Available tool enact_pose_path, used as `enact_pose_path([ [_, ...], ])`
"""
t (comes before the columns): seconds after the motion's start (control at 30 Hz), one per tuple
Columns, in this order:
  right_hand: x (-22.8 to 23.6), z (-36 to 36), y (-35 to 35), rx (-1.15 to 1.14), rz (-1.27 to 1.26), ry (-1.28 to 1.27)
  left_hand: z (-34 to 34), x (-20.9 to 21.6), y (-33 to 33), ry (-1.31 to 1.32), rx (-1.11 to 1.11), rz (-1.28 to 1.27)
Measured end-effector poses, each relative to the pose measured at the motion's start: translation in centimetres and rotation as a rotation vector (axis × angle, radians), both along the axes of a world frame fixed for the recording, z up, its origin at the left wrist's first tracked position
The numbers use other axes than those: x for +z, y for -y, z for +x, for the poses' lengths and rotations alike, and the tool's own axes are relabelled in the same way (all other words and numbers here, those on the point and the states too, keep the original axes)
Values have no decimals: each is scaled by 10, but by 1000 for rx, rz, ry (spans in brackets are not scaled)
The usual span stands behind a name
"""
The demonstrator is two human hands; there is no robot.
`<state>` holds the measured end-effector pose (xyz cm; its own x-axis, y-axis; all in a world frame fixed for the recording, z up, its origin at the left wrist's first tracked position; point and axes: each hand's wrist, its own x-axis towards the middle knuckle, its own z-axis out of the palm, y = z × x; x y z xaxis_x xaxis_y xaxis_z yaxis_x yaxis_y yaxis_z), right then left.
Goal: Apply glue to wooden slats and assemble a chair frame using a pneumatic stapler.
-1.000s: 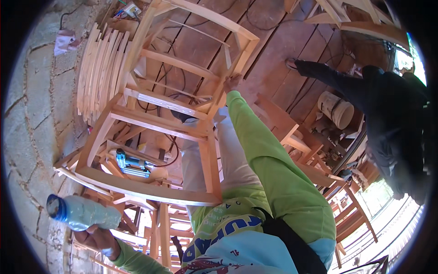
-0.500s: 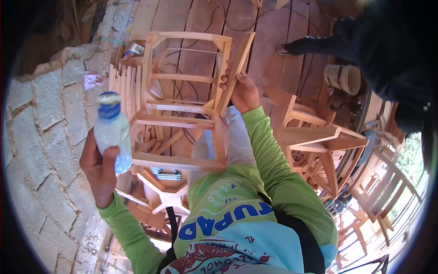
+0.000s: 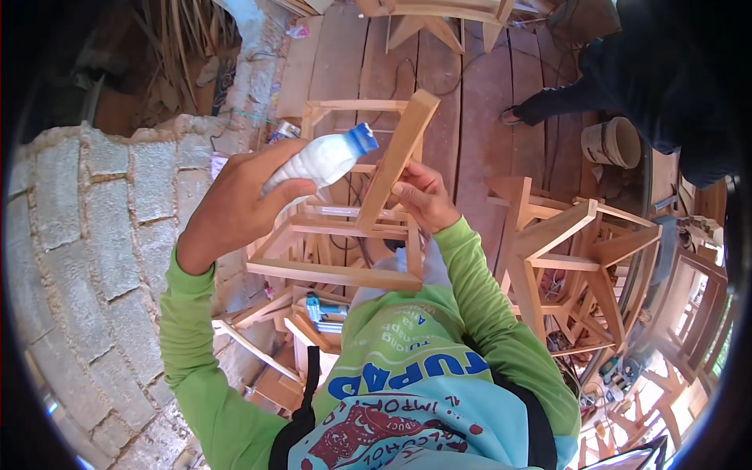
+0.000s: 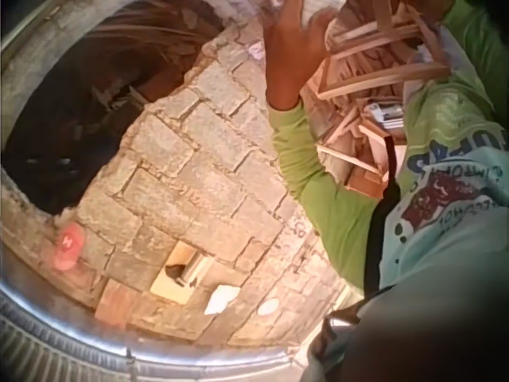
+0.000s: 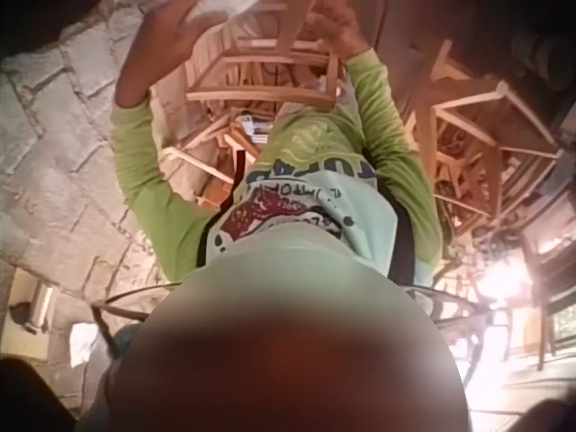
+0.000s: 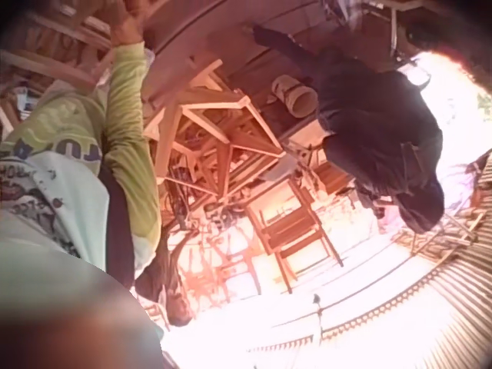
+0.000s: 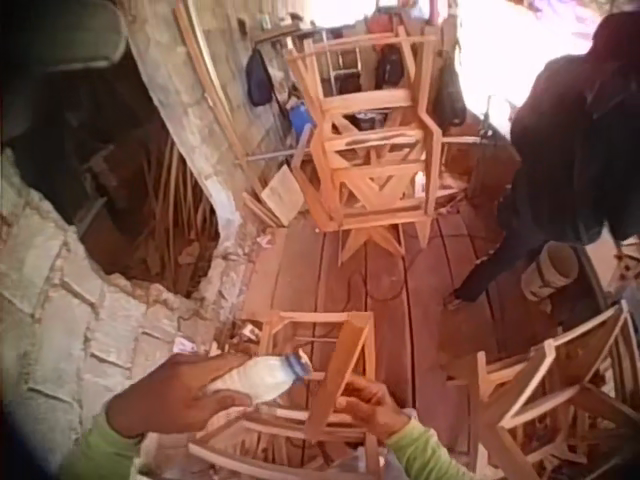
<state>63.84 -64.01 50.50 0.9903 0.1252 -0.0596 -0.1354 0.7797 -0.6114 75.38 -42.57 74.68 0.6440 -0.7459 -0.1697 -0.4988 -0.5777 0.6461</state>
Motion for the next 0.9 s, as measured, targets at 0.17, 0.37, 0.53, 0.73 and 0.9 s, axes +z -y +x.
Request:
enact_pose_path([
  [0.17, 19, -3, -1, -14, -260, 110, 8, 14, 11, 98, -75, 12],
  [0.37, 23, 0, -2, -61, -322, 167, 10, 26, 17, 82, -121, 74],
  [0.53, 25, -5, 0, -60, -295, 216, 6, 32, 21, 84, -108, 111],
  [0.73, 19, -8, -3, -74, -302, 207, 1, 40, 25, 48, -101, 171],
  [0.9, 15, -9, -5, -82, -293, 220, 0, 47, 29, 20, -74, 233],
])
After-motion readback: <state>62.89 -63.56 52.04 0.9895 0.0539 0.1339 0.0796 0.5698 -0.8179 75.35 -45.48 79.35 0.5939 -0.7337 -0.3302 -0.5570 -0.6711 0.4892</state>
